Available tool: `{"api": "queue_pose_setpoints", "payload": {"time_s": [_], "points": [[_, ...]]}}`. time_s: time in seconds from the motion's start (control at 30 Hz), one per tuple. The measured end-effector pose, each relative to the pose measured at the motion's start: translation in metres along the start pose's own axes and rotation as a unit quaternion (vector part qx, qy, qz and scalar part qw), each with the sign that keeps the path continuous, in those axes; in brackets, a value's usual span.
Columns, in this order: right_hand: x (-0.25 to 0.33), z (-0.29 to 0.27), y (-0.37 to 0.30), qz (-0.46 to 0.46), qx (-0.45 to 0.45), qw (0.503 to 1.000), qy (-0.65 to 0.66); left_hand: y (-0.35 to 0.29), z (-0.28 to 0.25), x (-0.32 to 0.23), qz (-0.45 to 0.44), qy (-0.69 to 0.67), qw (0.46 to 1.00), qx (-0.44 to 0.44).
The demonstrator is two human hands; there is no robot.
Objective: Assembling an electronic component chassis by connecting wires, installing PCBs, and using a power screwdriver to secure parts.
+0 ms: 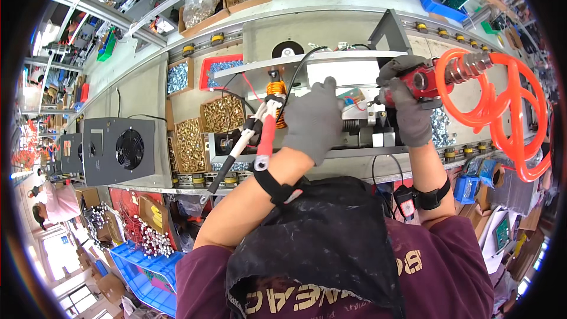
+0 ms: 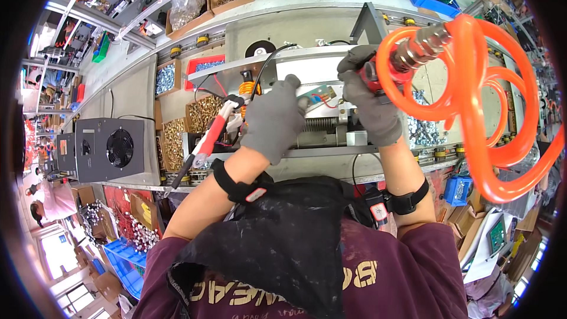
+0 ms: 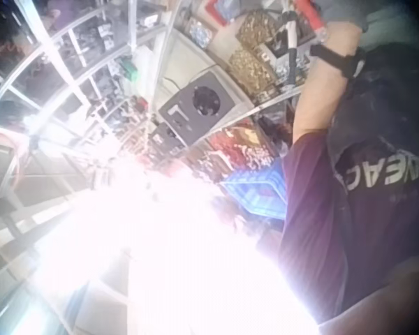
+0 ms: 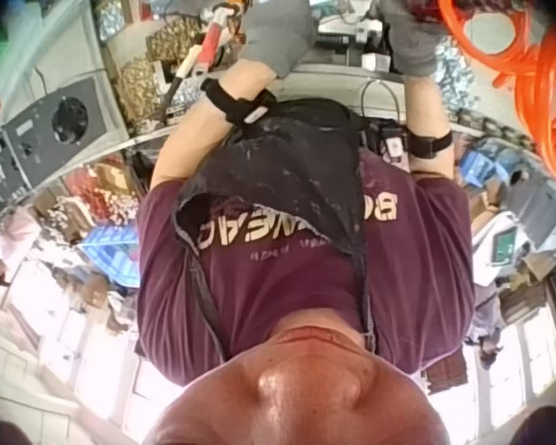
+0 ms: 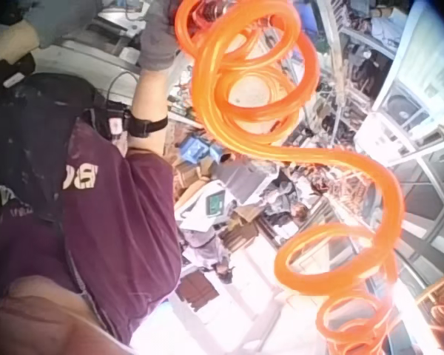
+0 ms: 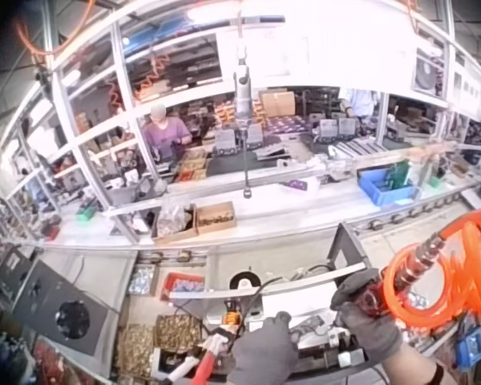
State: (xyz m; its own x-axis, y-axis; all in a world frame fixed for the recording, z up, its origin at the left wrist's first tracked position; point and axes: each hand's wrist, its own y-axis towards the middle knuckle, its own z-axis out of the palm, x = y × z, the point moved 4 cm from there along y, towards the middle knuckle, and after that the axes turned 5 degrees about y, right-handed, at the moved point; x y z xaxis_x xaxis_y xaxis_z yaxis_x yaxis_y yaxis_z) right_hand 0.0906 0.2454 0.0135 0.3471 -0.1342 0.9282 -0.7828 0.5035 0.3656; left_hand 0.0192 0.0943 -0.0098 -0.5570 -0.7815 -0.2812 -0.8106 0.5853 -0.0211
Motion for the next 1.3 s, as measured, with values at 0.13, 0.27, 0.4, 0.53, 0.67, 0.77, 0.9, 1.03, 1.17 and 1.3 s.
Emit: {"api": "queue_pose_setpoints", "payload": {"time_s": [0.13, 0.27, 0.4, 0.53, 0.67, 0.77, 0.9, 1.03, 1.17, 1.3], "points": [[-0.013, -0.008, -0.007, 0.028, -0.08, 0.996, 0.037, -0.046, -0.016, 0.008, 0.116, -0.23, 0.965, 0.052], [-0.044, -0.037, -0.019, 0.171, -0.078, 0.98, 0.06, -0.096, -0.029, 0.074, 0.201, -0.379, 0.873, 0.231], [-0.054, -0.085, -0.009, 0.148, -0.049, 0.978, 0.142, -0.146, -0.017, 0.195, 0.072, -0.491, 0.812, 0.307], [-0.014, -0.112, 0.011, 0.056, -0.088, 0.994, 0.041, -0.165, 0.043, 0.342, -0.202, -0.264, 0.896, 0.293], [0.058, -0.079, -0.001, 0.056, -0.088, 0.984, 0.146, -0.146, 0.083, 0.432, -0.336, -0.132, 0.92, 0.153], [0.098, -0.044, -0.023, -0.032, -0.292, 0.956, 0.019, -0.119, 0.105, 0.438, -0.305, -0.108, 0.935, 0.148], [0.119, 0.038, -0.041, -0.015, -0.331, 0.943, 0.024, -0.098, 0.137, 0.386, -0.102, -0.109, 0.945, 0.292], [0.13, 0.124, -0.026, -0.086, -0.039, 0.995, 0.015, -0.09, 0.14, 0.364, -0.082, -0.135, 0.961, 0.229], [0.127, 0.117, -0.051, -0.067, -0.287, 0.939, 0.179, -0.085, 0.127, 0.41, -0.209, -0.085, 0.962, 0.153], [0.129, 0.126, -0.067, 0.097, 0.132, 0.92, 0.357, -0.079, 0.099, 0.469, -0.286, -0.023, 0.958, -0.016]]}}
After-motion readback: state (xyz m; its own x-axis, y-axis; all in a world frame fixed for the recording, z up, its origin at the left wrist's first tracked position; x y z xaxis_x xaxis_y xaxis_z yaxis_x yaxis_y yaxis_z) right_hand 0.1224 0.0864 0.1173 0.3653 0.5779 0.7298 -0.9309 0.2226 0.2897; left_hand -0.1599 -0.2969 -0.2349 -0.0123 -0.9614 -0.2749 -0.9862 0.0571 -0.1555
